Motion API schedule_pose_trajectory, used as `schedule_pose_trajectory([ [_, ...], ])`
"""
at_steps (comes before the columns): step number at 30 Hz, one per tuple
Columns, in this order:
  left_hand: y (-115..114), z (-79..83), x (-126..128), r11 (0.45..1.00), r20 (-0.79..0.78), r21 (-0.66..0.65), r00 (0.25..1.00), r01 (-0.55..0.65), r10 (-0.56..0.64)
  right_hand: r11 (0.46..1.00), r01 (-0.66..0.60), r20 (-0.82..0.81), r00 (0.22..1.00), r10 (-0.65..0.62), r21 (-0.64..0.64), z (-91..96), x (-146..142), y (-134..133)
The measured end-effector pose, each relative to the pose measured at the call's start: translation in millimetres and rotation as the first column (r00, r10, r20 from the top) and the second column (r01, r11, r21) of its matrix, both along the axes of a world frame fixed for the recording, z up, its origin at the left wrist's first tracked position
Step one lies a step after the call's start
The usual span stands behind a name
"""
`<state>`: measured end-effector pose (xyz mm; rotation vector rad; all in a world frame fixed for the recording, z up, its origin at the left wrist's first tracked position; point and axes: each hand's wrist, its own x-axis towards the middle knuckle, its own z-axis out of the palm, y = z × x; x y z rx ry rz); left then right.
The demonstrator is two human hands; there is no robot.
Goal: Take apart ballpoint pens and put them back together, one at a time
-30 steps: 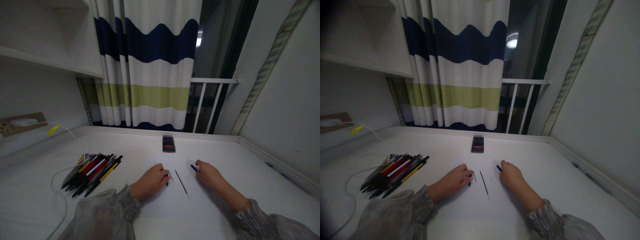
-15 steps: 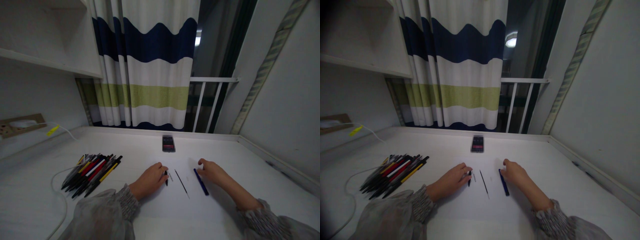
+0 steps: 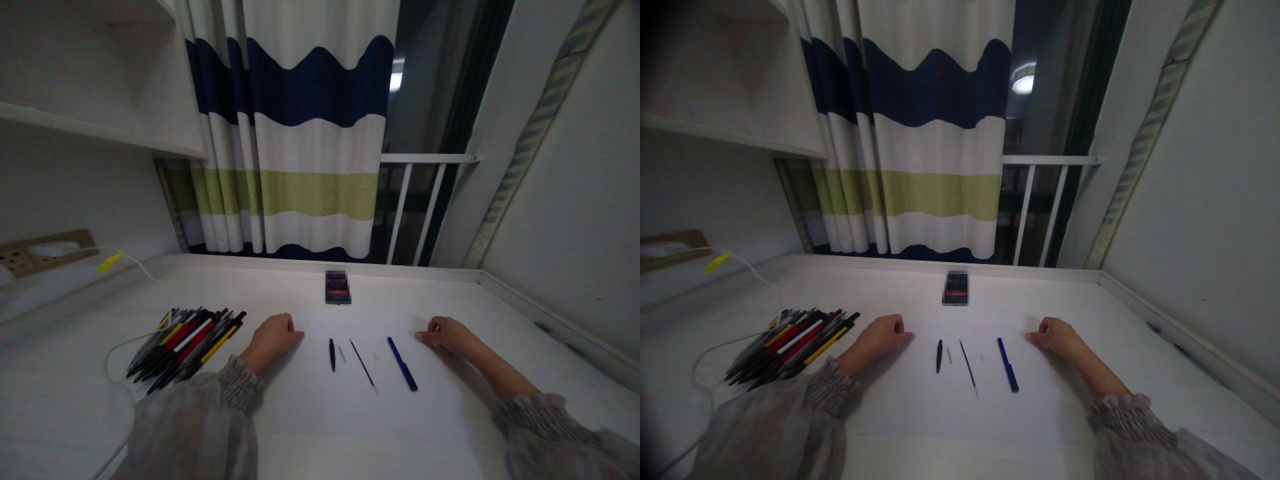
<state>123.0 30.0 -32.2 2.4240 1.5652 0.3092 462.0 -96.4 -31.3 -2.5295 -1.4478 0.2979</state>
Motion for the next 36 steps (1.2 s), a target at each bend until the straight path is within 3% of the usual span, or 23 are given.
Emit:
schedule_pose_trajectory([
  [5, 5.3, -4.1, -3.8, 0.998, 0.008, -0.024, 0.998, 0.058, -0.058, 0.999, 0.001, 0.048, 0.999, -0.003, 0.051, -6.2, 1.1, 0.9],
  [36, 12.1, -10.5, -2.0, 0.998, 0.051, -0.046, 0.998, 0.038, -0.035, 0.996, 0.053, -0.008, 0.999, -0.053, 0.077, -9.7, 1.5, 2.5],
])
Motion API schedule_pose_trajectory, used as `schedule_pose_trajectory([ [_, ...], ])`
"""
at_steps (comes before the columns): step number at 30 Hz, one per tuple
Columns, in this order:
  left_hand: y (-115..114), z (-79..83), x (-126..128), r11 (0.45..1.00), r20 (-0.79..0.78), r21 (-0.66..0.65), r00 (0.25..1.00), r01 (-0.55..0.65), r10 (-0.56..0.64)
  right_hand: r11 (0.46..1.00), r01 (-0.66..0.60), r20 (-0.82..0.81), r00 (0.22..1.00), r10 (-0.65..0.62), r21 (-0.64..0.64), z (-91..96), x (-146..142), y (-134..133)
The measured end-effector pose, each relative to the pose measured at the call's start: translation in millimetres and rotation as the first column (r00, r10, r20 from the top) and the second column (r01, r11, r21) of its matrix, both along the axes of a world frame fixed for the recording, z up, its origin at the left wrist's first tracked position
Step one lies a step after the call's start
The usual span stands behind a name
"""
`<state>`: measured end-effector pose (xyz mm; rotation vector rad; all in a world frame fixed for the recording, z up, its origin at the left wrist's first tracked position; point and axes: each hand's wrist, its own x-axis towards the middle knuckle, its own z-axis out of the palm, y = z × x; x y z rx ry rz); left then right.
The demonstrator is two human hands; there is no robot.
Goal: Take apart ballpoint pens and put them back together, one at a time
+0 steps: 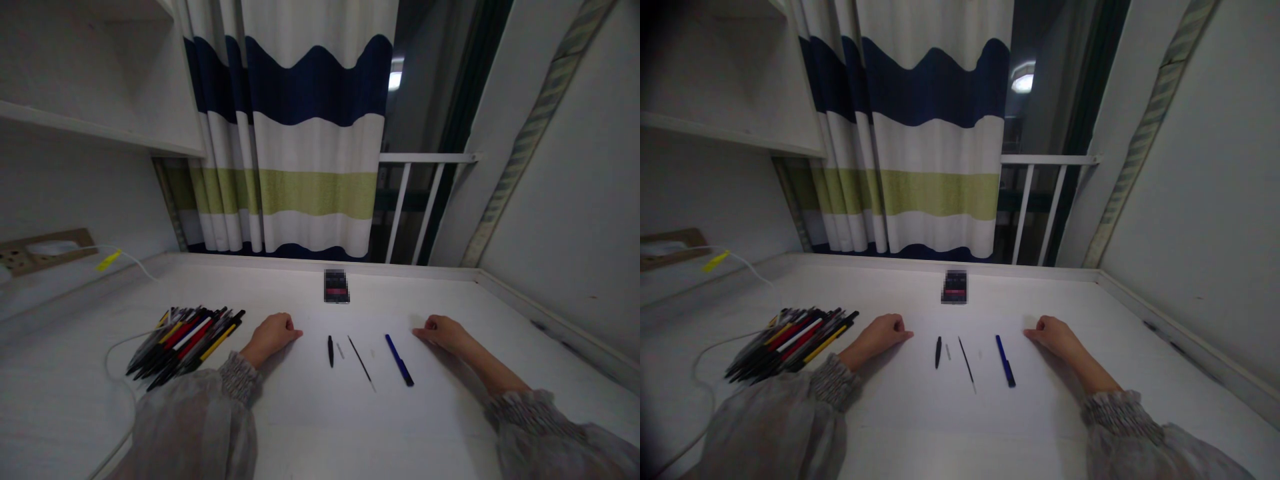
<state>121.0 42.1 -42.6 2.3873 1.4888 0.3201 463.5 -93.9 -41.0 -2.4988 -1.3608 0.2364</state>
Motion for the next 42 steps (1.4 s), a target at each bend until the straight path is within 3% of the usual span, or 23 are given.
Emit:
schedule_pose_trajectory([
  [9, -3.1, 2.5, 0.1, 1.0, 0.002, 0.025, 1.0, 0.014, -0.014, 0.999, -0.002, 0.105, 0.994, 0.006, -0.04, -1.0, -3.6, -0.8],
  [14, -11.3, 4.5, 7.8, 0.993, 0.16, 0.113, 0.987, -0.029, 0.01, 1.0, -0.002, 0.162, 0.987, 0.003, -0.006, 7.6, -17.0, -3.9],
  [16, -19.8, 5.6, 13.5, 0.977, 0.23, 0.199, 0.966, 0.07, -0.116, 0.998, -0.038, 0.18, 0.983, 0.029, 0.05, 13.1, -28.2, -4.4],
  [18, -31.0, 6.6, 20.1, 0.933, 0.243, 0.264, 0.919, 0.243, -0.309, 0.982, -0.143, 0.178, 0.977, 0.12, 0.122, 18.5, -43.7, -5.2],
  [21, -47.7, 7.0, 29.8, 0.787, 0.133, 0.338, 0.801, 0.517, -0.583, 0.903, -0.373, 0.131, 0.927, 0.352, 0.214, 23.2, -73.6, -8.5],
  [23, -54.9, 6.1, 34.9, 0.716, 0.066, 0.325, 0.74, 0.618, -0.669, 0.85, -0.476, 0.075, 0.878, 0.472, 0.225, 23.1, -95.0, -12.1],
  [25, -57.4, 4.1, 38.2, 0.689, 0.029, 0.316, 0.719, 0.652, -0.694, 0.816, -0.543, 0.075, 0.838, 0.54, 0.197, 20.9, -113.5, -15.9],
  [29, -54.3, -0.5, 39.5, 0.702, 0.035, 0.31, 0.73, 0.641, -0.682, 0.801, -0.593, 0.085, 0.805, 0.588, 0.08, 16.1, -133.5, -21.6],
  [42, -58.0, -0.1, 40.4, 0.742, 0.102, 0.256, 0.746, 0.62, -0.658, 0.886, -0.452, 0.21, 0.861, 0.463, -0.099, 16.9, -149.8, -21.9],
])
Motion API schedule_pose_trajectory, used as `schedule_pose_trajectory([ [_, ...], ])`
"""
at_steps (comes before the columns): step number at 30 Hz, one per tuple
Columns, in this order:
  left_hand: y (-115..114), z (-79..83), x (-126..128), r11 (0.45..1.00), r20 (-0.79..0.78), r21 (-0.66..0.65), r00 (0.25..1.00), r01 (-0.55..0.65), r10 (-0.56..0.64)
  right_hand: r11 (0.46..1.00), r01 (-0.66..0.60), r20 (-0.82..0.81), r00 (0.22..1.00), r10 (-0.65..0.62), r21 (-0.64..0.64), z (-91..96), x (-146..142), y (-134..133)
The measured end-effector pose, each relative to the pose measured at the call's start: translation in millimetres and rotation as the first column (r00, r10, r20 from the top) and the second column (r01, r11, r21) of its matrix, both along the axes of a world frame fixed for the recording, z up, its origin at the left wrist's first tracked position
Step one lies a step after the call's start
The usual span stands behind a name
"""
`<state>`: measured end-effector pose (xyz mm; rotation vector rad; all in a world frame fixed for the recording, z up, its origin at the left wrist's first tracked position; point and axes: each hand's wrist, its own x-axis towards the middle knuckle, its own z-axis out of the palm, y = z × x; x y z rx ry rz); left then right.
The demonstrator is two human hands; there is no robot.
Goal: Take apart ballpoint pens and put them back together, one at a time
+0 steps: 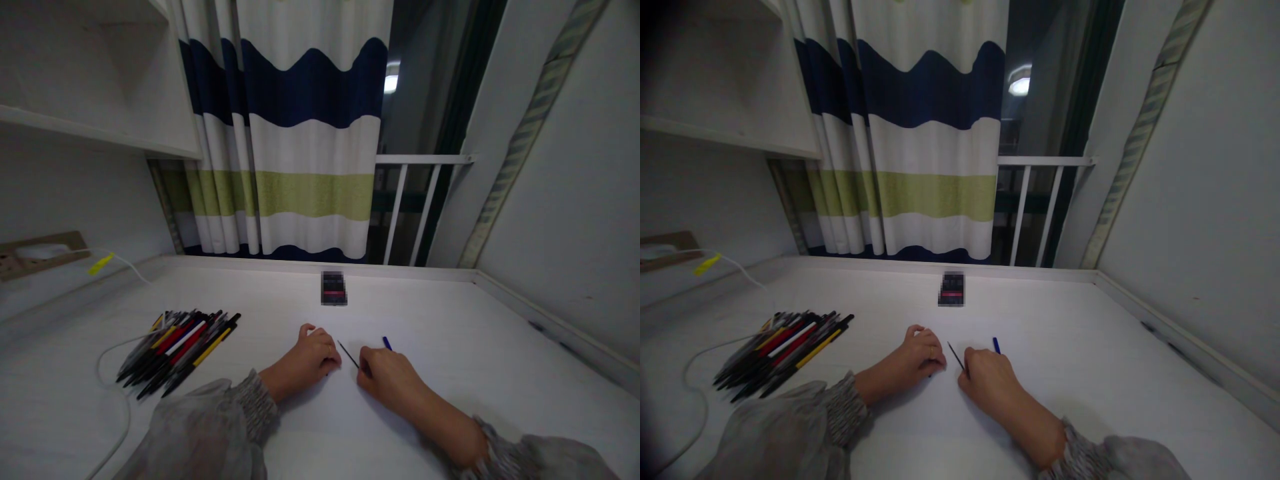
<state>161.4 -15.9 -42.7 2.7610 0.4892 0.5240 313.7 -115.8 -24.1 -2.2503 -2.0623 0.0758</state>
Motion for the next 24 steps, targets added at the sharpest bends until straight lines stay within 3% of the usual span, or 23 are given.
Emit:
schedule_pose_trajectory([
  [9, -6.1, 2.8, 5.1, 0.996, -0.074, -0.087, 0.997, -0.017, 0.011, 1.0, -0.024, 0.114, 0.993, 0.023, 0.008, 2.5, -5.7, 2.7],
  [13, -5.2, -3.9, 7.0, 0.997, -0.067, -0.068, 0.997, -0.03, 0.025, 0.999, -0.037, 0.146, 0.989, 0.037, -0.002, 3.9, -7.7, 4.0],
  [18, -2.9, -8.6, 7.6, 0.998, 0.026, -0.046, 0.999, -0.035, 0.037, 0.999, -0.042, 0.179, 0.983, 0.047, -0.027, 5.7, -9.7, 5.4],
  [24, -0.7, 0.1, 3.9, 0.974, 0.261, -0.203, 0.953, -0.1, 0.152, 0.999, -0.037, 0.162, 0.986, 0.041, -0.029, 4.9, -7.9, 5.6],
])
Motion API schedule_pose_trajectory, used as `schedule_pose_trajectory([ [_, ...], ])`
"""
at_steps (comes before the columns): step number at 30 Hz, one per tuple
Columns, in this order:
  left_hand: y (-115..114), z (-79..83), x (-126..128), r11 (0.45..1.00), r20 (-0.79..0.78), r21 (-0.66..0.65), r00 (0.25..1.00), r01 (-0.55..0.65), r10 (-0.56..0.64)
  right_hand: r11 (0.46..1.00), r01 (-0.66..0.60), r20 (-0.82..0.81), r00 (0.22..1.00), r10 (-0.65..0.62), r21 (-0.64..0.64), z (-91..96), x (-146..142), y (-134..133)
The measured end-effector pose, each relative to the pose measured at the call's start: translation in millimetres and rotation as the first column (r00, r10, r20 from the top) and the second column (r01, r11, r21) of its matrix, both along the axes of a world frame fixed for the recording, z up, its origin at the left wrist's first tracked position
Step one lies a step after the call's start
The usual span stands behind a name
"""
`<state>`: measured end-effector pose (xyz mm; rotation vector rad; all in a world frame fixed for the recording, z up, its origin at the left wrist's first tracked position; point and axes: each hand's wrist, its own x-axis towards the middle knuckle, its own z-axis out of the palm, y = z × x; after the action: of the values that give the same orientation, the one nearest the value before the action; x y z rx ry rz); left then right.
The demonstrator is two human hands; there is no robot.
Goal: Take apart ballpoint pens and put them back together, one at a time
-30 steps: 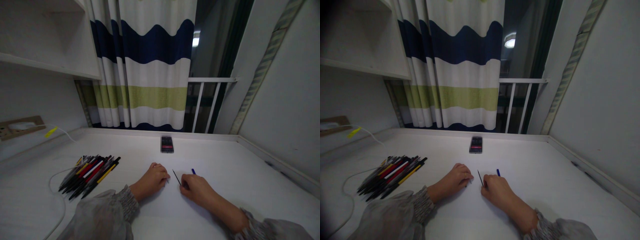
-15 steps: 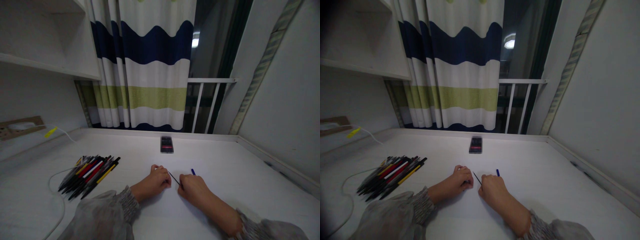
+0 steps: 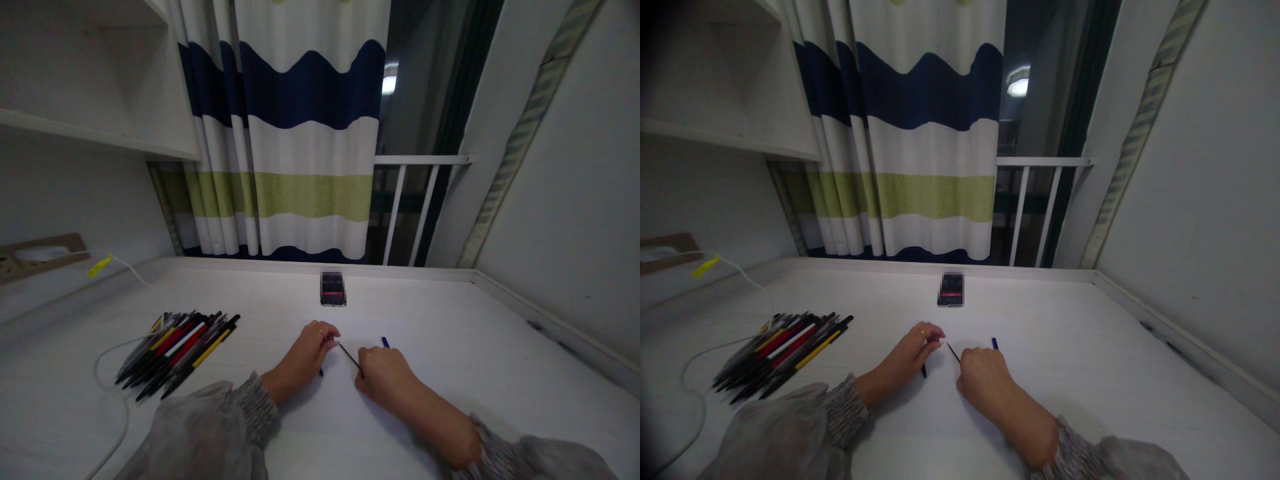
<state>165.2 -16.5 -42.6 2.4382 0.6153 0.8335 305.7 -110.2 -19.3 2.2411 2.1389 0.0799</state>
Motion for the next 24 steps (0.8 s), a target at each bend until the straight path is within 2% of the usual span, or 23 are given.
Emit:
schedule_pose_trajectory([
  [3, 5.7, 1.4, -2.2, 0.991, 0.142, -0.129, 0.989, -0.028, 0.047, 0.999, 0.028, -0.04, 0.999, -0.027, 0.029, 0.4, 1.9, -1.1],
  [5, 10.5, 1.4, -2.9, 0.959, 0.211, -0.278, 0.97, -0.062, 0.124, 0.997, 0.057, -0.092, 0.994, -0.051, 0.06, 2.0, 2.8, -2.0],
  [6, 12.8, 1.2, -3.1, 0.924, 0.239, -0.375, 0.956, -0.071, 0.17, 0.994, 0.066, -0.128, 0.99, -0.055, 0.083, 2.9, 3.1, -2.4],
  [8, 16.5, 1.0, -2.9, 0.82, 0.302, -0.571, 0.919, -0.037, 0.252, 0.989, 0.057, -0.218, 0.976, -0.025, 0.138, 4.0, 3.4, -3.4],
  [11, 17.6, 2.1, -2.4, 0.652, 0.411, -0.749, 0.856, 0.12, 0.314, 0.98, -0.004, -0.336, 0.939, 0.073, 0.201, 2.6, 3.0, -5.1],
  [14, 14.1, 5.7, -2.1, 0.539, 0.468, -0.807, 0.818, 0.24, 0.336, 0.975, -0.048, -0.387, 0.913, 0.131, 0.216, -0.7, 2.6, -7.0],
  [16, 11.2, 8.3, -2.1, 0.497, 0.48, -0.821, 0.811, 0.281, 0.335, 0.973, -0.065, -0.395, 0.906, 0.15, 0.22, -2.2, 2.7, -8.0],
  [19, 9.0, 10.2, -2.4, 0.467, 0.484, -0.829, 0.813, 0.306, 0.325, 0.97, -0.082, -0.391, 0.905, 0.169, 0.229, -3.0, 3.3, -8.8],
  [24, 9.9, 8.9, -2.8, 0.449, 0.483, -0.835, 0.816, 0.319, 0.318, 0.966, -0.089, -0.38, 0.908, 0.179, 0.242, -3.2, 3.0, -9.4],
])
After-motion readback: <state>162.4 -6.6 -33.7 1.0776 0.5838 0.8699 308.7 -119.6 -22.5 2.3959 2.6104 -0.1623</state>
